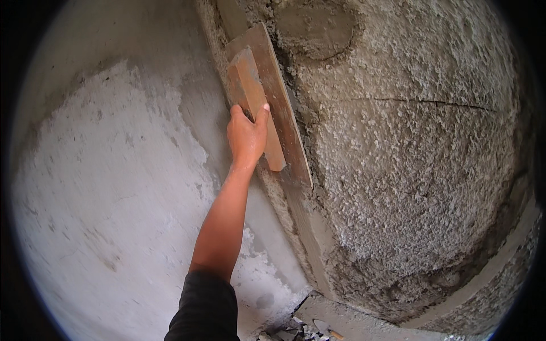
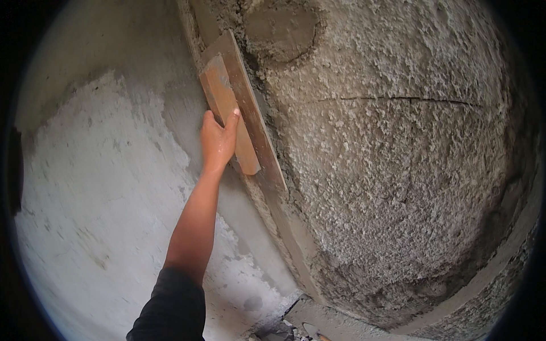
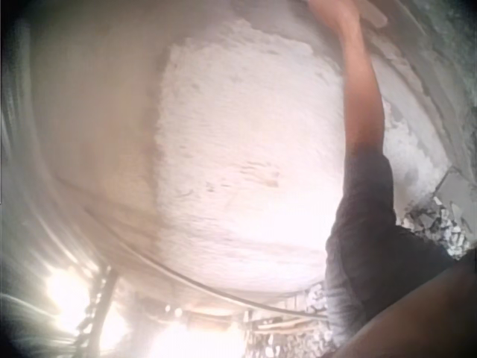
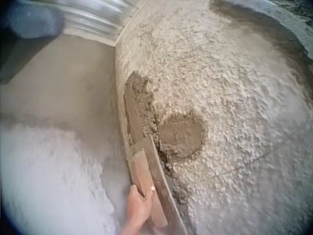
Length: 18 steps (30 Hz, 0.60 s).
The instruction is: The person levels wet plaster on a wall corner using a metal straight edge and then smooths the surface with a wooden float and a trowel.
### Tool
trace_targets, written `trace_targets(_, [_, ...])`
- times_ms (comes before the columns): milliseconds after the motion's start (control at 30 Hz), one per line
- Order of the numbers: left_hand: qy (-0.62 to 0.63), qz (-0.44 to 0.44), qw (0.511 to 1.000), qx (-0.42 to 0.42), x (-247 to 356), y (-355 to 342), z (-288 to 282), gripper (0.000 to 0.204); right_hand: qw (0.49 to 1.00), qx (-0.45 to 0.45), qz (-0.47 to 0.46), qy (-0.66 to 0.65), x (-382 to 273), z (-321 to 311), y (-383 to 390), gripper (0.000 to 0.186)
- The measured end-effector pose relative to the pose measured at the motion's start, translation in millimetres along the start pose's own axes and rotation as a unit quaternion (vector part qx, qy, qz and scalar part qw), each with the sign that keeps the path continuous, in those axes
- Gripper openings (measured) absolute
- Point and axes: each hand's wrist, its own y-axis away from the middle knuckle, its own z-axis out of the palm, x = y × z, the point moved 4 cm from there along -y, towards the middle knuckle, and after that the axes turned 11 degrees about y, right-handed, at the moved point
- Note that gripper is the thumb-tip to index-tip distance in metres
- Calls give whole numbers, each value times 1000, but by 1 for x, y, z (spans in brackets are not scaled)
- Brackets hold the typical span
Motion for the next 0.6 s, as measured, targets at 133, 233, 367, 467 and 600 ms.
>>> trace_targets(133, [-27, 70, 997, 28, 4, -38, 9, 55, 792, -143, -106, 584, -55, 24, -13, 59])
trace_targets(233, [27, 66, 996, 59, 14, -95, 11, 58, 984, -8, -139, 113, -17, -4, -30, 56])
trace_targets(367, [10, 66, 993, 94, 45, -173, 14, 67, 889, 36, -112, 443, -25, -6, -51, 52])
trace_targets(467, [-70, 72, 991, 92, 66, -235, -19, 72, 858, -25, -33, 512, -111, 53, -27, 43])
trace_targets(600, [22, 45, 998, 36, 87, -278, -31, 70, 892, 35, -138, 430, -68, 39, -61, 34])
